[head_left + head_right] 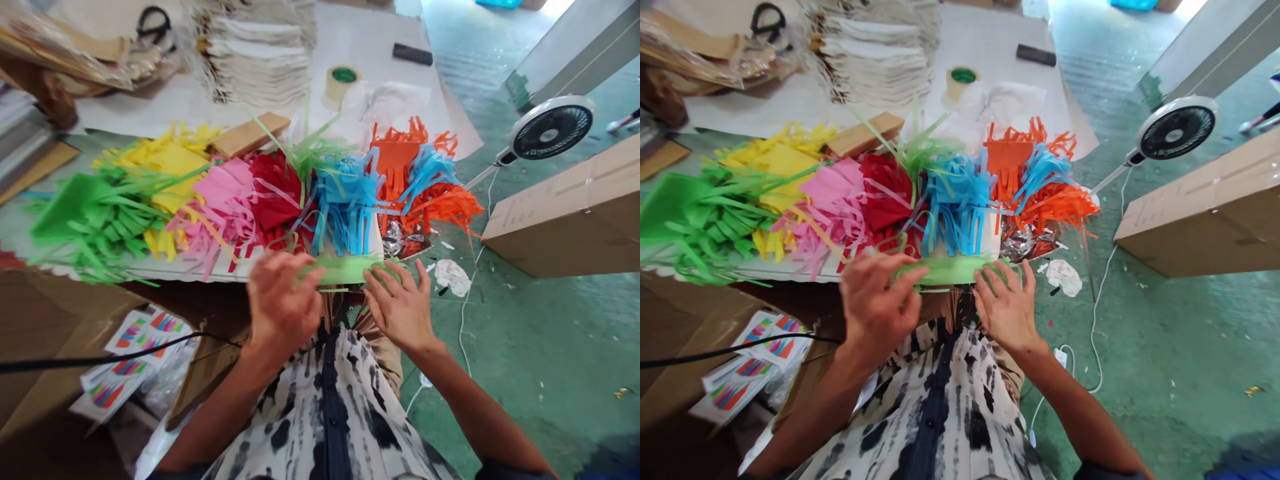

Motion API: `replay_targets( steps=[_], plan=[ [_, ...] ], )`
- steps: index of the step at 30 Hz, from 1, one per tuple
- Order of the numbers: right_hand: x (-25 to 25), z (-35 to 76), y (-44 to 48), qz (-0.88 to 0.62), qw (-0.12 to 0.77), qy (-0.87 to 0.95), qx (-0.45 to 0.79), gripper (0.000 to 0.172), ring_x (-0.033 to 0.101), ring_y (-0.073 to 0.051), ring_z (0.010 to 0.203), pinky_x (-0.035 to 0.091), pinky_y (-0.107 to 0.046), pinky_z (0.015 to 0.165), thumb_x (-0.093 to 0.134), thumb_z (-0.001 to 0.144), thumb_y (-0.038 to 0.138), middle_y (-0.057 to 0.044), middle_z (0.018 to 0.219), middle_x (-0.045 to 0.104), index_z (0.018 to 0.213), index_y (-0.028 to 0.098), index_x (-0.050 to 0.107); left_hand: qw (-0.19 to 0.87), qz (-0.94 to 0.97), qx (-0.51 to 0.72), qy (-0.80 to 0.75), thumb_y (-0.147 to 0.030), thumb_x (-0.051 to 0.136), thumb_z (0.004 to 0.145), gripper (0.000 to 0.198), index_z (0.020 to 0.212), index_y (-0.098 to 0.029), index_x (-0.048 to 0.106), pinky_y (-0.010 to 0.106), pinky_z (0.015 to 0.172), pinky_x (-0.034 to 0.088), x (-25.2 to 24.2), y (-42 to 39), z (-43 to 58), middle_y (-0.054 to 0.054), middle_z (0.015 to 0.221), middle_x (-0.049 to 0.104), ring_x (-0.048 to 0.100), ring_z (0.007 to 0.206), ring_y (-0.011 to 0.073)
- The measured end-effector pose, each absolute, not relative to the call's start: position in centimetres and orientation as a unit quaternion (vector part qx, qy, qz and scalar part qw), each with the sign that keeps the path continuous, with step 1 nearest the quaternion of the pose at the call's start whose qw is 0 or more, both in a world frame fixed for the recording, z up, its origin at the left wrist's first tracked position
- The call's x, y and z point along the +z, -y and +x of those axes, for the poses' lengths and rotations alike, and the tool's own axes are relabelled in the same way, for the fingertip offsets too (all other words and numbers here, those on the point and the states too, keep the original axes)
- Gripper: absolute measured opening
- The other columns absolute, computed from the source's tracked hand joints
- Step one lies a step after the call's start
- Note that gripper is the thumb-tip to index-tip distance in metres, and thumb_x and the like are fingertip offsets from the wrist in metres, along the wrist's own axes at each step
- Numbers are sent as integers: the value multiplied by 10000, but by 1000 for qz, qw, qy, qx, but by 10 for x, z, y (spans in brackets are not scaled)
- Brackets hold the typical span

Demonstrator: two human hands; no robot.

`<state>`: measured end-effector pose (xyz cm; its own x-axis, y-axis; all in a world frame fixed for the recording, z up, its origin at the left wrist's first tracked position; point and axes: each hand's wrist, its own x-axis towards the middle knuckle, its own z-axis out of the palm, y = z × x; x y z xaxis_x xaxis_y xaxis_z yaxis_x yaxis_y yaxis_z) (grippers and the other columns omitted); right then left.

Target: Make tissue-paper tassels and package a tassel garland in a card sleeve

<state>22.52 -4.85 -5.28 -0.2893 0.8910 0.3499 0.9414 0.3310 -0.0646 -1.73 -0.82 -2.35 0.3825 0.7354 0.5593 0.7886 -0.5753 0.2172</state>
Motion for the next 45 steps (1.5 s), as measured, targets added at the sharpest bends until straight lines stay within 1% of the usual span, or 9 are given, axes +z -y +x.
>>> replay_targets(
  steps=[4, 10, 13, 17, 22, 25, 35, 41, 45],
  plan=[
    [-47, 227, 48, -568, 159, 804, -71, 261, 604, -304, 1303, 149, -642, 1294, 644, 1015, 300, -27, 1256, 789, 1258, 254, 730, -26, -903, -273, 332, -159, 607, 994, 360, 1346, -160, 685, 457, 1180, 515, -52, 10, 13, 112, 1425, 695, 597, 1384, 286],
    [-47, 227, 54, -558, 162, 811, -61, 278, 615, -298, 1224, 116, -661, 1291, 641, 1011, 355, -38, 1137, 790, 1259, 268, 730, -42, -910, -263, 318, -110, 565, 1025, 369, 1368, -190, 675, 477, 1067, 588, -84, 4, 4, 91, 1405, 716, 646, 1337, 281],
    [-51, 232, 50, -552, 160, 818, -30, 285, 601, -306, 1226, 113, -681, 1278, 654, 1006, 369, -36, 1160, 776, 1271, 300, 735, -39, -910, -273, 309, -119, 579, 1026, 327, 1316, -198, 707, 439, 1060, 587, -80, 4, -3, 84, 1368, 734, 654, 1312, 258],
    [-49, 246, 38, -555, 201, 805, 53, 182, 603, -265, 1192, 176, -625, 1253, 665, 1015, 366, 13, 1072, 782, 1164, 366, 770, -76, -881, -290, 365, -181, 622, 1022, 205, 1166, -216, 764, 389, 943, 584, -69, 3, -9, 68, 1111, 782, 692, 1077, 221],
    [-40, 251, 22, -589, 198, 773, 127, 147, 618, -246, 1087, 304, -513, 1144, 660, 1020, 360, 8, 941, 778, 942, 280, 755, -120, -837, -279, 454, -305, 663, 1015, 136, 990, -208, 755, 430, 926, 501, -58, -2, -15, 50, 1015, 765, 639, 1021, 244],
    [-38, 245, 16, -617, 156, 764, 106, 190, 613, -257, 1056, 326, -483, 1092, 645, 1024, 378, -11, 916, 773, 911, 245, 721, -120, -823, -269, 487, -307, 635, 1027, 174, 928, -197, 727, 424, 919, 482, -56, -5, -12, 56, 980, 742, 611, 1001, 247],
    [-36, 233, 3, -628, 50, 776, 7, 324, 588, -283, 1049, 231, -544, 1156, 538, 1053, 450, -49, 859, 735, 865, 216, 660, -21, -829, -223, 512, -287, 607, 1011, 156, 901, -194, 667, 440, 845, 431, -58, -10, 0, 76, 952, 711, 579, 934, 275],
    [-40, 229, 4, -625, 66, 778, -21, 325, 574, -290, 1022, 231, -595, 1189, 527, 1049, 464, -59, 831, 694, 870, 222, 650, -2, -827, -214, 520, -283, 612, 995, 128, 918, -193, 658, 439, 829, 430, -60, -10, 2, 91, 964, 714, 592, 920, 279],
    [-44, 233, 6, -628, 118, 768, -46, 247, 573, -300, 1056, 199, -641, 1231, 533, 1048, 440, -69, 939, 694, 973, 245, 664, 3, -825, -249, 508, -253, 644, 987, 170, 1135, -190, 697, 461, 910, 456, -61, -10, 3, 101, 1096, 745, 617, 1027, 288]
  ],
)
